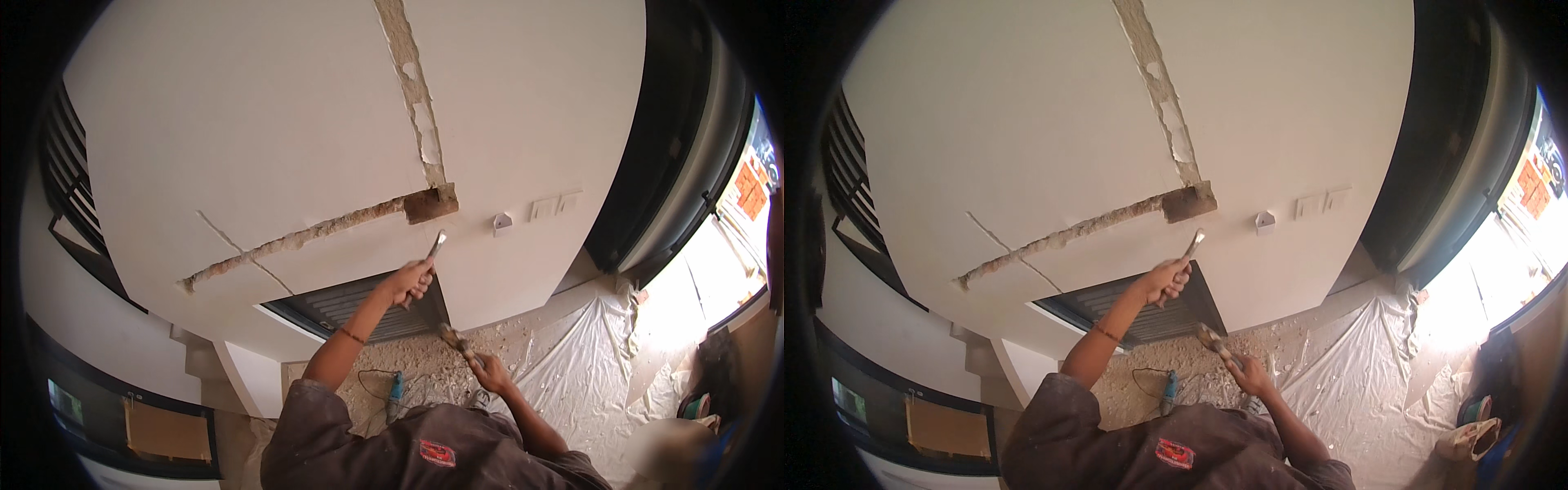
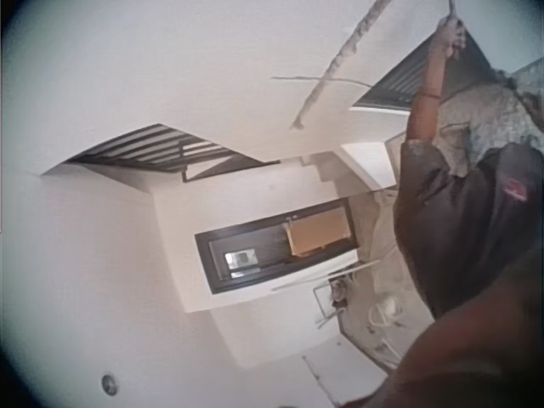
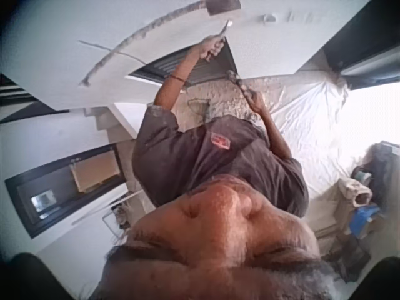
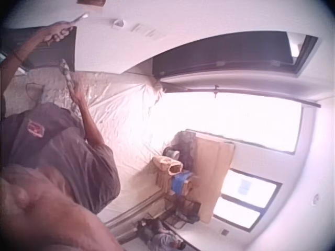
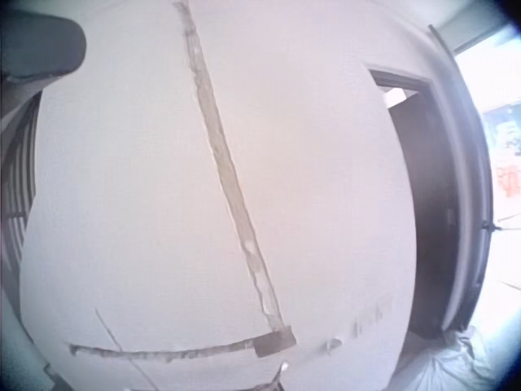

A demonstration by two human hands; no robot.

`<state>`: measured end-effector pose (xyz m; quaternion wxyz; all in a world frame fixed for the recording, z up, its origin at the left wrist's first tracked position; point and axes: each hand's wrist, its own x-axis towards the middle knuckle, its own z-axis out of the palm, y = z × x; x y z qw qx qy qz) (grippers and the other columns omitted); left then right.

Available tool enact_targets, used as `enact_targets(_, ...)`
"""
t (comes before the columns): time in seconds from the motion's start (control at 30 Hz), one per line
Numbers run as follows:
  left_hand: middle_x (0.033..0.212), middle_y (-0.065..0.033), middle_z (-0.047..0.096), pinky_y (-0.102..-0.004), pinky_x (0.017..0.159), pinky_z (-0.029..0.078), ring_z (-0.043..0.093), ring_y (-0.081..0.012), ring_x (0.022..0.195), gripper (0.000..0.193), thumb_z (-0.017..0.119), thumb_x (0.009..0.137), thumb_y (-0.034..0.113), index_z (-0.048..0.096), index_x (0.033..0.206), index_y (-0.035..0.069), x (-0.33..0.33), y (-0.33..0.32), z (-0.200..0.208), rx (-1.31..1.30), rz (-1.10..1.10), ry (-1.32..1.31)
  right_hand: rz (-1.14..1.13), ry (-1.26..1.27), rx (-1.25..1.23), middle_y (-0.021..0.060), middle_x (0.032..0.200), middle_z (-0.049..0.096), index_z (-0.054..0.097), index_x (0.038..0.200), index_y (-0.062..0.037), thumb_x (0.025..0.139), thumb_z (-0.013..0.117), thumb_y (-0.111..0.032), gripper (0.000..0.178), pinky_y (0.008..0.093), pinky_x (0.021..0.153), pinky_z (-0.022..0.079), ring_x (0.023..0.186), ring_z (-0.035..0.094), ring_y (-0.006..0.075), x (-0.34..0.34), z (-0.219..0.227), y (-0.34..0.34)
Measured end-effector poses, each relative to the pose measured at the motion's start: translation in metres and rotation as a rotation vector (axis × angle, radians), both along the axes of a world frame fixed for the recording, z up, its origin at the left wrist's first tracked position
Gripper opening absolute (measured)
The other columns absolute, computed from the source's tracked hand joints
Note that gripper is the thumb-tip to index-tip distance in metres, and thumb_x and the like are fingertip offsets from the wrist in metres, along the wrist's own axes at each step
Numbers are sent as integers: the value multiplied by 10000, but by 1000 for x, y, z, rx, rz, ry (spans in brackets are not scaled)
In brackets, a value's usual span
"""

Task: The person uses a rotary hammer to create a path in a wall, removes debris using a hammer and chisel to deepen the groove, and reviews a printed architectural plan.

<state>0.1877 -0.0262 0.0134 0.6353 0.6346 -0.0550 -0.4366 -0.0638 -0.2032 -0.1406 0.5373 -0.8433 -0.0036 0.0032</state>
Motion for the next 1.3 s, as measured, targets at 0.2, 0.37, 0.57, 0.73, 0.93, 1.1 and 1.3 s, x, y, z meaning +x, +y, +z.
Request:
enact_targets(0.2, 621, 41, 398, -215, 439, 337, 333, -61, 453, 273, 433, 997, 384, 455, 902, 129, -3, -33, -9, -498, 518, 175, -134, 268, 119, 176, 620, 539, 586, 855, 25, 932, 465, -456, 502, 415, 590, 426, 596, 553, 264, -74, -50, -27)
enact_targets(0.37, 612, 54, 359, -205, 423, 285, 311, -54, 475, 256, 428, 1002, 353, 445, 849, 149, 21, -92, -29, -774, 497, 434, -300, 308, 166, 103, 570, 518, 552, 775, 18, 942, 457, -459, 514, 387, 543, 409, 545, 507, 202, -95, -69, -53)
enact_targets(0.57, 654, 31, 331, -183, 417, 277, 302, -48, 506, 283, 424, 1008, 316, 463, 867, 74, 0, -79, -17, -871, 376, 524, -419, 321, 346, 52, 555, 492, 517, 700, 5, 948, 459, -456, 526, 357, 508, 398, 537, 506, 158, -90, -51, -75)
enact_targets(0.73, 668, 14, 385, -196, 421, 341, 355, -63, 514, 279, 450, 1004, 272, 468, 857, 36, -8, -58, -7, -907, 542, 515, -372, 177, 249, 26, 548, 484, 488, 670, -43, 917, 395, -633, 647, 277, 425, 379, 467, 473, 109, -81, -58, -86)
enact_targets(0.93, 627, 45, 377, -200, 440, 349, 339, -71, 476, 275, 476, 994, 306, 456, 807, 105, 27, -66, -22, -867, 684, 402, -252, -33, 351, 22, 531, 469, 467, 634, -52, 860, 335, -744, 739, 280, 424, 371, 462, 457, 117, -43, -7, -80)
enact_targets(1.1, 619, 58, 329, -203, 425, 288, 291, -62, 478, 291, 474, 993, 321, 422, 785, 124, 34, -98, -14, -946, 838, 416, -271, -284, 378, 32, 574, 470, 478, 767, -44, 774, 299, -839, 815, 267, 431, 357, 473, 449, 118, 0, 54, -93)
enact_targets(1.3, 625, 46, 330, -213, 449, 312, 298, -72, 498, 324, 424, 1011, 321, 383, 754, 128, 41, -96, -1, -965, 904, 440, 82, -1048, 914, 34, 756, 493, 508, 893, -108, 705, 481, -837, 753, 350, 673, 418, 655, 484, 181, 4, 210, -107)
